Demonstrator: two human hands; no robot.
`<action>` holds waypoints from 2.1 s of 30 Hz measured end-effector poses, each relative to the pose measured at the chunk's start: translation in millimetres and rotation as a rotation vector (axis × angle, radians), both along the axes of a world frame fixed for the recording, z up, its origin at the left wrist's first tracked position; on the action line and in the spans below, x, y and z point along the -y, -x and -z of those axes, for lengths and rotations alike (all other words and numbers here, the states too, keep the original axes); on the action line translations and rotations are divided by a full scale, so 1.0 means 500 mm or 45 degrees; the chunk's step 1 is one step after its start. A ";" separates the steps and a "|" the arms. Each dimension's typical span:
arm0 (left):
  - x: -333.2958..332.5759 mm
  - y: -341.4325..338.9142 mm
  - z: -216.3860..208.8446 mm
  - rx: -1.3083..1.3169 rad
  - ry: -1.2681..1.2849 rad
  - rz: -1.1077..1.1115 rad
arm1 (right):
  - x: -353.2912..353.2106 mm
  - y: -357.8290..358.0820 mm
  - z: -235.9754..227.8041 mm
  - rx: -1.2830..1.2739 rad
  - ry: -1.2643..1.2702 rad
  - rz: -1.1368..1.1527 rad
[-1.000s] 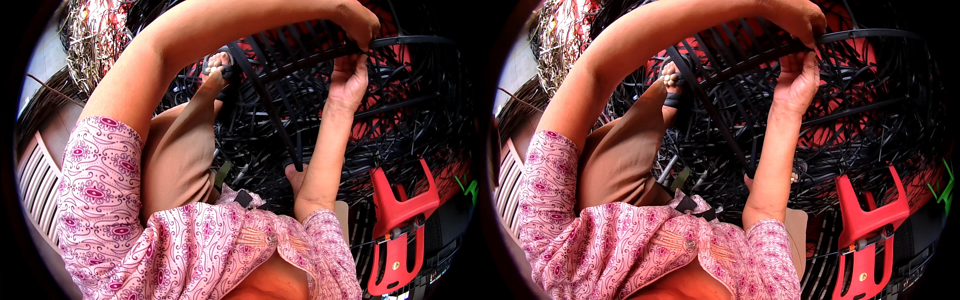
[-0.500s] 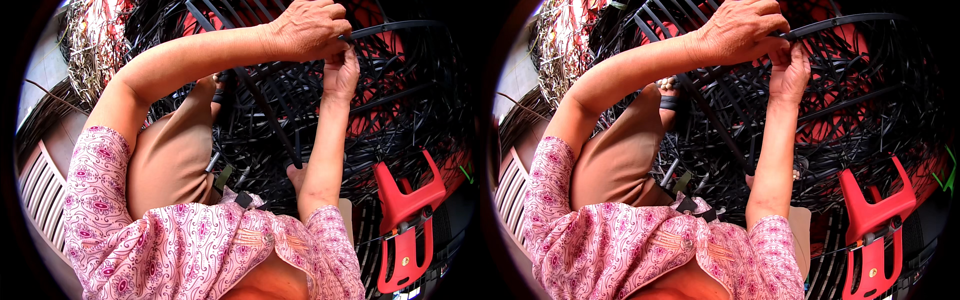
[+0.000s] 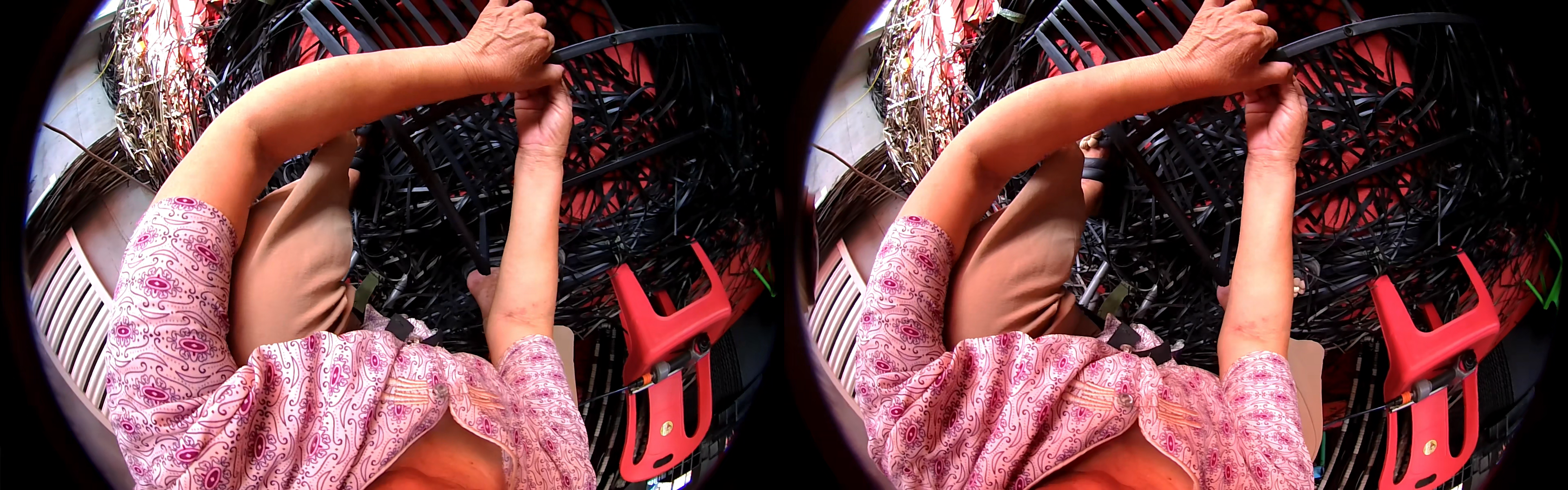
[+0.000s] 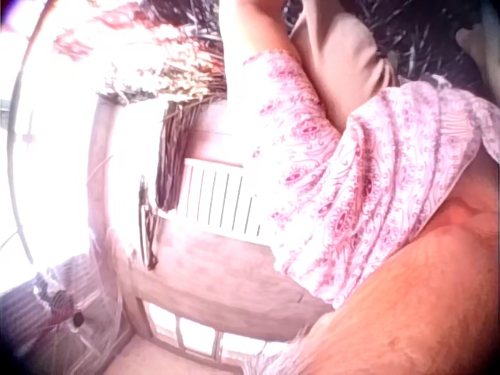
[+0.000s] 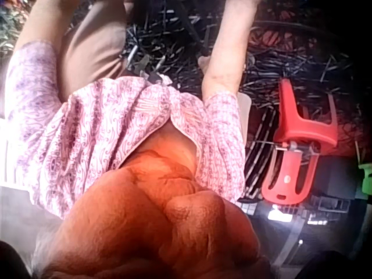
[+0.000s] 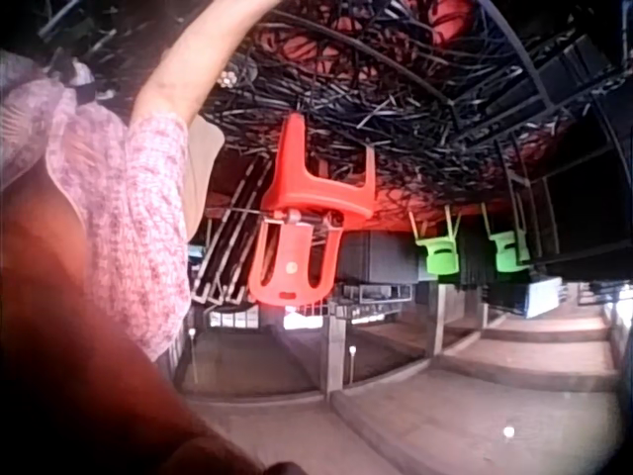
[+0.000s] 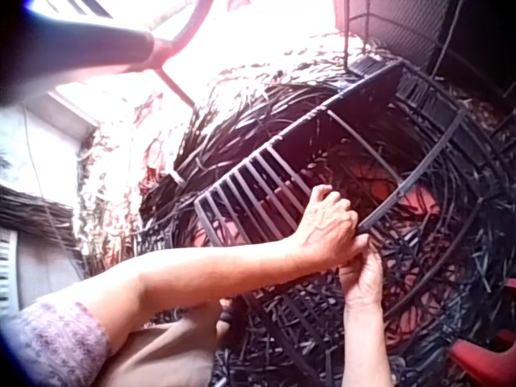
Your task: The person sits on the floor and weaves black plastic strips into a basket frame. They use a staple gun to secure the strips and pliers to trim excess material. The person repeatedly threads strips through the frame and staples them in place.
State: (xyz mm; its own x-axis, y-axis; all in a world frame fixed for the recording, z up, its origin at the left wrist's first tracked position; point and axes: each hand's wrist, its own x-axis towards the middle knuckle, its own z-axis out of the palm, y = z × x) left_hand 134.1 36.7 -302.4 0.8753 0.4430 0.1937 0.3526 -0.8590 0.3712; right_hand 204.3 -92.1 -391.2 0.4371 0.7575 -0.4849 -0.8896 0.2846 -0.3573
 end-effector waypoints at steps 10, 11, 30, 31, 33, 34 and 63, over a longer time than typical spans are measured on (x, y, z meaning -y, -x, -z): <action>0.015 -0.003 -0.012 -0.066 -0.114 0.025 | 0.076 -0.051 -0.111 0.352 0.573 -0.465; 0.021 -0.011 -0.022 -0.061 -0.213 0.032 | 0.117 -0.079 -0.152 0.515 0.689 -0.559; 0.028 -0.012 0.006 0.015 -0.147 -0.049 | 0.892 -0.560 -0.535 1.326 3.165 -0.475; 0.029 -0.011 0.003 0.013 -0.132 -0.051 | 0.893 -0.571 -0.537 1.302 3.190 -0.464; 0.029 -0.012 0.003 0.016 -0.084 -0.047 | 0.920 -0.595 -0.511 1.238 3.231 -0.474; 0.032 -0.008 -0.003 0.031 -0.109 -0.047 | 0.918 -0.603 -0.501 1.188 3.245 -0.455; 0.015 0.002 0.021 -0.060 -0.048 -0.036 | 0.268 -0.123 -0.529 1.470 1.116 -0.755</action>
State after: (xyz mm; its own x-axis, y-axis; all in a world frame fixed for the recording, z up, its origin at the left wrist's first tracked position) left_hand 133.0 29.2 -313.1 0.8709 0.4611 0.1697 0.3935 -0.8614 0.3212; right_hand 265.9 -226.2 -126.7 0.6223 0.6216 -0.4757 0.0663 -0.6474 -0.7592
